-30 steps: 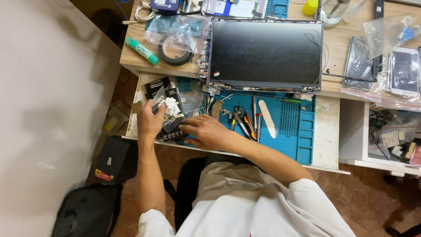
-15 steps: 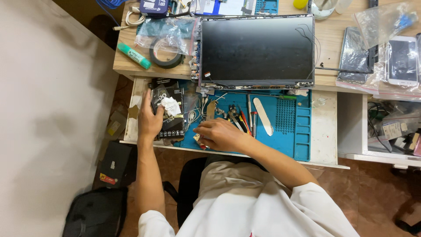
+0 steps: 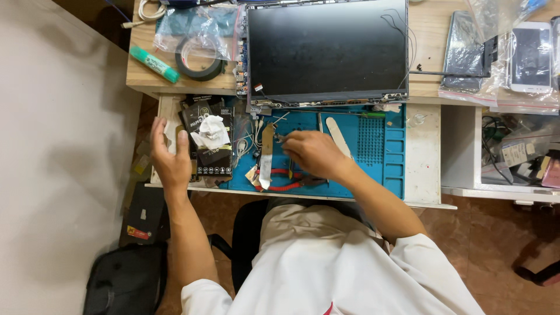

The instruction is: The person cleans the edges of a laptop screen with a cloth, then picks up a black plastic bezel and aligns it with the screen. They press the bezel into place along the bottom and sides, then lift the screen assembly onto their lap to continue snapping the bezel into position.

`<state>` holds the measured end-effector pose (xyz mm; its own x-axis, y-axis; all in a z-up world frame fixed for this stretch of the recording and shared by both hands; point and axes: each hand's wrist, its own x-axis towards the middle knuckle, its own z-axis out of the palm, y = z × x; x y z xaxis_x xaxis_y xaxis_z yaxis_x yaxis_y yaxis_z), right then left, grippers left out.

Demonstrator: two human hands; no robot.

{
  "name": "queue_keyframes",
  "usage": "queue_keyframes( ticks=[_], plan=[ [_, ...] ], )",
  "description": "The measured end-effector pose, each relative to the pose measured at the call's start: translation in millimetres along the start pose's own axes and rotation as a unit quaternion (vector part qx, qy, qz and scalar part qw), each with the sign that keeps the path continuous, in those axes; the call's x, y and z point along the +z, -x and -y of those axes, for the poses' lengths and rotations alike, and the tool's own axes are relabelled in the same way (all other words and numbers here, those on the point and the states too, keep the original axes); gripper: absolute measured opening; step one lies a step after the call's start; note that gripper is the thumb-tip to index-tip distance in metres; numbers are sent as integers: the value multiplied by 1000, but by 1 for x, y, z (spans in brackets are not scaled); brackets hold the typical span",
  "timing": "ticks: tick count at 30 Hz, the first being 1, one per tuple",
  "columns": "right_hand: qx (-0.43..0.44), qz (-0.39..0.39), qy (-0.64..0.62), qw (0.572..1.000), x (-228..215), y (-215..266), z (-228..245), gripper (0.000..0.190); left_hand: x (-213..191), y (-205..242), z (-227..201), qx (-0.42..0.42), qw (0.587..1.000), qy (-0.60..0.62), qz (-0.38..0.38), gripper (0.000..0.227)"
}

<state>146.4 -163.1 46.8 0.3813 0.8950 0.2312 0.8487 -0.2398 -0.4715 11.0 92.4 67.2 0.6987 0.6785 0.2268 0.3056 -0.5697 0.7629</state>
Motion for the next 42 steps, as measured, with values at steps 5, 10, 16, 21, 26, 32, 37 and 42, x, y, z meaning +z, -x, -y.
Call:
queue_keyframes(
  ticks=[5,10,16,21,26,32,37,42],
  plan=[
    [40,5,58,997,-4,-7,-10,20,17,31,3,122,990,-49,-55,23],
    [58,6,135,989,11,-31,1,29,58,77,-18,249,966,-50,48,24],
    [4,-25,153,988,43,-32,-12,36,82,101,-17,185,947,-199,171,55],
    [-9,-56,111,992,42,-28,-22,17,85,104,-11,169,956,-191,145,46],
    [-14,-93,22,995,24,-30,-9,16,77,96,-8,153,970,-155,111,25],
    [39,-72,19,996,30,-22,-32,13,49,82,-17,99,983,-127,91,22],
    [107,-23,62,992,38,-21,-38,7,49,82,-18,87,977,-166,106,31],
    [138,5,97,986,48,-25,-28,17,51,84,-19,133,959,-241,62,28]
  ],
)
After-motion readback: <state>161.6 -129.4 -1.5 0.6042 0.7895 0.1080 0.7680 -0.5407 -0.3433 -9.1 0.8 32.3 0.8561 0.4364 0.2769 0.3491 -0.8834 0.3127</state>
